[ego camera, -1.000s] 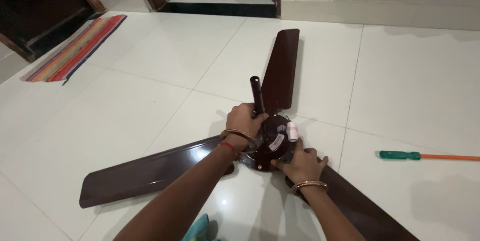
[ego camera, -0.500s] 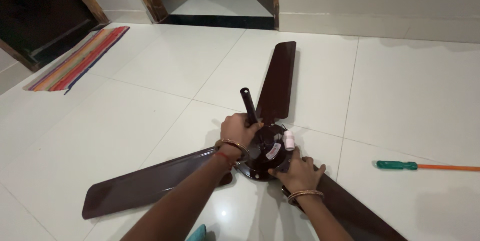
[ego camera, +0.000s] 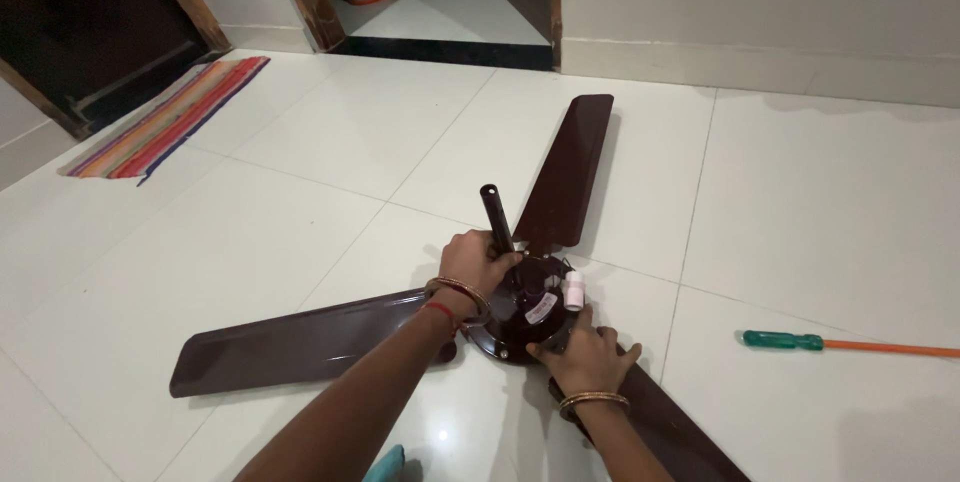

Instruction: The person assembles an electric fan by attaching the fan blades to the central hub using a screwdriver, then secures the fan cap. The person uses a screwdriver to tighten screws and attaches the fan cap to complete the assembly.

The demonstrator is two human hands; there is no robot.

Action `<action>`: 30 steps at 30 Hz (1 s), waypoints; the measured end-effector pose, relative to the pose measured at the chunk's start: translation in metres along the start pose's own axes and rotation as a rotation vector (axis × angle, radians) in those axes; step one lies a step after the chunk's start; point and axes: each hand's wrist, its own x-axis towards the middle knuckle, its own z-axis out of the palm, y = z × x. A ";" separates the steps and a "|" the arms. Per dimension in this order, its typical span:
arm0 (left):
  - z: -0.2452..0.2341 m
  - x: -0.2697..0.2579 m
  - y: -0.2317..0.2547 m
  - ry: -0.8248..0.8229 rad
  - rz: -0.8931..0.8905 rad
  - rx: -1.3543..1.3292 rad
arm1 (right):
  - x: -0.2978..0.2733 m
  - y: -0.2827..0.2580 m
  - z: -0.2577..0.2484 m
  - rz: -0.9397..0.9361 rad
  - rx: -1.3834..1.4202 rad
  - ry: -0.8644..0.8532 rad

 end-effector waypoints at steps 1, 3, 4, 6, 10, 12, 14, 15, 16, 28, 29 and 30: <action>-0.001 0.000 0.000 -0.013 -0.011 -0.006 | -0.001 0.000 0.000 0.000 -0.005 0.003; -0.002 0.000 0.001 -0.038 -0.034 -0.019 | -0.002 0.000 -0.001 0.009 -0.004 -0.013; -0.003 0.001 0.002 -0.034 -0.032 -0.018 | -0.003 -0.001 -0.001 0.014 -0.003 -0.021; -0.003 0.000 0.002 -0.028 -0.028 -0.017 | -0.005 -0.001 0.000 0.007 0.015 0.004; -0.002 0.002 0.000 -0.051 -0.046 0.007 | -0.009 -0.003 -0.001 0.033 0.023 -0.007; -0.001 0.004 -0.001 -0.044 -0.032 0.021 | -0.011 -0.004 -0.001 0.031 0.045 0.004; -0.001 0.006 -0.002 -0.039 -0.016 0.014 | -0.012 -0.005 0.000 0.033 0.055 -0.005; 0.000 0.007 -0.002 -0.038 -0.005 0.009 | -0.012 -0.004 0.001 0.039 0.053 -0.016; -0.001 0.007 -0.001 -0.038 -0.024 0.015 | -0.011 -0.003 0.002 0.046 0.051 -0.028; -0.013 -0.013 0.023 -0.200 -0.294 0.124 | -0.027 0.026 -0.029 0.046 0.004 0.088; -0.017 -0.017 0.024 -0.261 -0.311 0.173 | -0.033 0.033 -0.036 0.046 -0.007 0.102; -0.022 -0.021 0.024 -0.322 -0.327 0.223 | -0.039 0.041 -0.043 0.047 -0.019 0.116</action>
